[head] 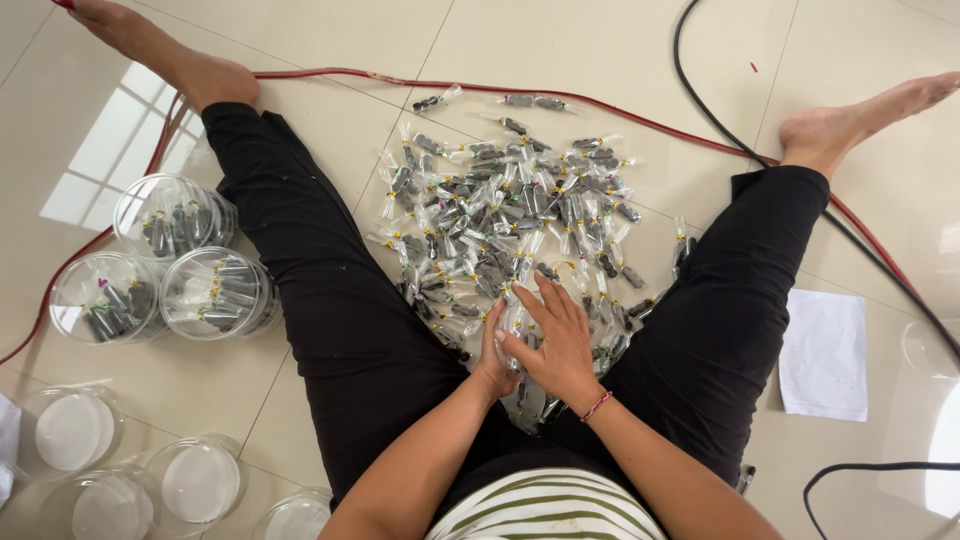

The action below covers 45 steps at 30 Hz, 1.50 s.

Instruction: The person picks up individual small electronic components in plastic wrappers and places them into a clear round container held in their left hand, then replaces the lid.

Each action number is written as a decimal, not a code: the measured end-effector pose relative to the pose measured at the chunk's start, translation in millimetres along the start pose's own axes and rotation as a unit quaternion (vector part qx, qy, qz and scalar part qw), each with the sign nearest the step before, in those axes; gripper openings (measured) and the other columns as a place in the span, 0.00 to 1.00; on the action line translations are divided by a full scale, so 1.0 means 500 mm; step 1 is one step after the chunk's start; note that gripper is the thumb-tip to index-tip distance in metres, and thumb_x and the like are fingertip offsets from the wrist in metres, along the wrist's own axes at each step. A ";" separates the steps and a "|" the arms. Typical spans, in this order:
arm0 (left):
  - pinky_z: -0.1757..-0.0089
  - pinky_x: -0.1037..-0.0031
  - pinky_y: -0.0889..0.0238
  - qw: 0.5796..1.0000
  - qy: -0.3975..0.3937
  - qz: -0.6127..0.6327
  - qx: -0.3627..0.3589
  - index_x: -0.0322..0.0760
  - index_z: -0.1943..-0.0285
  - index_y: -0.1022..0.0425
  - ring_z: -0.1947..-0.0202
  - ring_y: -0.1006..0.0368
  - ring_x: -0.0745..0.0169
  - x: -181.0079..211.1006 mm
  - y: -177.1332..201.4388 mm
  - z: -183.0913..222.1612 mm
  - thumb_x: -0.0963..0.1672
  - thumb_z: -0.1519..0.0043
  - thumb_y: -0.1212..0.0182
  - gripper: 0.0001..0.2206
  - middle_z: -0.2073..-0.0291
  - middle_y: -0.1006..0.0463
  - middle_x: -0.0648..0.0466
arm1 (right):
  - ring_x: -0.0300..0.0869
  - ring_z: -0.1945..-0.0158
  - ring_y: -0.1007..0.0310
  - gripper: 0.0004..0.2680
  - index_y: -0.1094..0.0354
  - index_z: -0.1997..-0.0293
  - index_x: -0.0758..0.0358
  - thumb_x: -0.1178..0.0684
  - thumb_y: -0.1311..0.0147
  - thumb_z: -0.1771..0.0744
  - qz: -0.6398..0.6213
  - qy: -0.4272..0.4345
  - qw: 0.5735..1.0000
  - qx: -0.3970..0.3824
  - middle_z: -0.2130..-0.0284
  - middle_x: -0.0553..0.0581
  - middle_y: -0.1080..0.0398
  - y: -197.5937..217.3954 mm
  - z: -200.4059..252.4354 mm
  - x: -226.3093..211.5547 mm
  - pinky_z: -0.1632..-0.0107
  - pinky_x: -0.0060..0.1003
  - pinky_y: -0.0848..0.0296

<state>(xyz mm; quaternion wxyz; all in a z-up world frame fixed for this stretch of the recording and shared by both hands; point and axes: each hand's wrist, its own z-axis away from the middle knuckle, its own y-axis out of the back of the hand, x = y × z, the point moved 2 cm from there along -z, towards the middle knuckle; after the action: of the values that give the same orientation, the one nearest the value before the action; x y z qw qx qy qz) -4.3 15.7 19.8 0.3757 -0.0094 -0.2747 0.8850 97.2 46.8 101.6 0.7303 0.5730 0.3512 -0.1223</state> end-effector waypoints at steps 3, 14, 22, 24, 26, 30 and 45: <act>0.31 0.46 0.70 1.000 -0.007 -0.017 -0.012 0.50 0.17 0.62 0.21 0.64 0.38 0.006 -0.014 0.033 0.72 0.54 0.49 0.59 0.20 0.59 0.44 | 0.61 0.25 0.56 0.28 0.43 0.27 0.48 0.29 0.48 0.33 0.018 -0.029 0.999 -0.034 0.26 0.62 0.51 0.015 0.005 -0.029 0.30 0.68 0.59; 0.38 0.52 0.43 0.979 -0.014 0.074 -0.190 0.42 0.25 0.34 0.32 0.37 0.36 -0.023 0.039 -0.076 0.70 0.48 0.54 0.48 0.31 0.33 0.43 | 0.60 0.22 0.71 0.35 0.57 0.22 0.43 0.19 0.59 0.35 0.156 0.082 0.964 -0.198 0.24 0.63 0.62 0.081 -0.017 -0.061 0.29 0.68 0.72; 0.37 0.52 0.44 0.985 -0.010 0.083 -0.150 0.42 0.25 0.36 0.32 0.38 0.37 -0.010 0.034 -0.061 0.70 0.49 0.52 0.49 0.30 0.34 0.43 | 0.61 0.23 0.62 0.33 0.46 0.27 0.39 0.18 0.51 0.38 0.193 0.297 0.922 -0.159 0.25 0.58 0.55 0.072 -0.026 -0.035 0.31 0.72 0.66; 0.37 0.52 0.44 0.986 -0.009 0.087 -0.139 0.42 0.25 0.36 0.32 0.38 0.37 -0.010 0.034 -0.061 0.70 0.49 0.52 0.49 0.30 0.34 0.43 | 0.58 0.25 0.54 0.32 0.42 0.28 0.37 0.21 0.45 0.39 0.162 0.310 0.929 -0.122 0.26 0.55 0.49 0.064 -0.028 -0.025 0.31 0.68 0.57; 0.37 0.52 0.44 0.988 -0.007 0.089 -0.128 0.42 0.25 0.36 0.31 0.38 0.37 -0.012 0.034 -0.063 0.70 0.49 0.52 0.49 0.30 0.34 0.43 | 0.58 0.25 0.53 0.30 0.39 0.30 0.39 0.22 0.44 0.38 0.151 0.301 0.935 -0.111 0.26 0.55 0.48 0.046 -0.030 -0.007 0.31 0.67 0.56; 0.36 0.52 0.45 0.990 -0.004 0.086 -0.108 0.42 0.24 0.37 0.31 0.39 0.37 -0.008 0.030 -0.064 0.70 0.49 0.51 0.50 0.29 0.35 0.44 | 0.55 0.26 0.49 0.28 0.35 0.33 0.38 0.25 0.43 0.38 0.121 0.268 0.952 -0.082 0.28 0.51 0.45 0.030 -0.032 0.009 0.30 0.62 0.54; 0.35 0.53 0.46 0.995 -0.014 0.075 -0.066 0.41 0.23 0.39 0.30 0.40 0.39 -0.001 0.002 -0.036 0.71 0.51 0.48 0.52 0.28 0.37 0.44 | 0.56 0.27 0.47 0.28 0.35 0.32 0.42 0.30 0.38 0.38 0.039 0.106 0.993 0.036 0.30 0.54 0.41 -0.020 -0.019 0.037 0.31 0.64 0.50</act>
<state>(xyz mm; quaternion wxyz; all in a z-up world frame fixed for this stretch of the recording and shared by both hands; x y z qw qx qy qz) -0.7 23.6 3.8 0.3029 -0.0425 -0.3363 0.8907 101.2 56.5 81.3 0.6722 0.6220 0.3991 -0.0446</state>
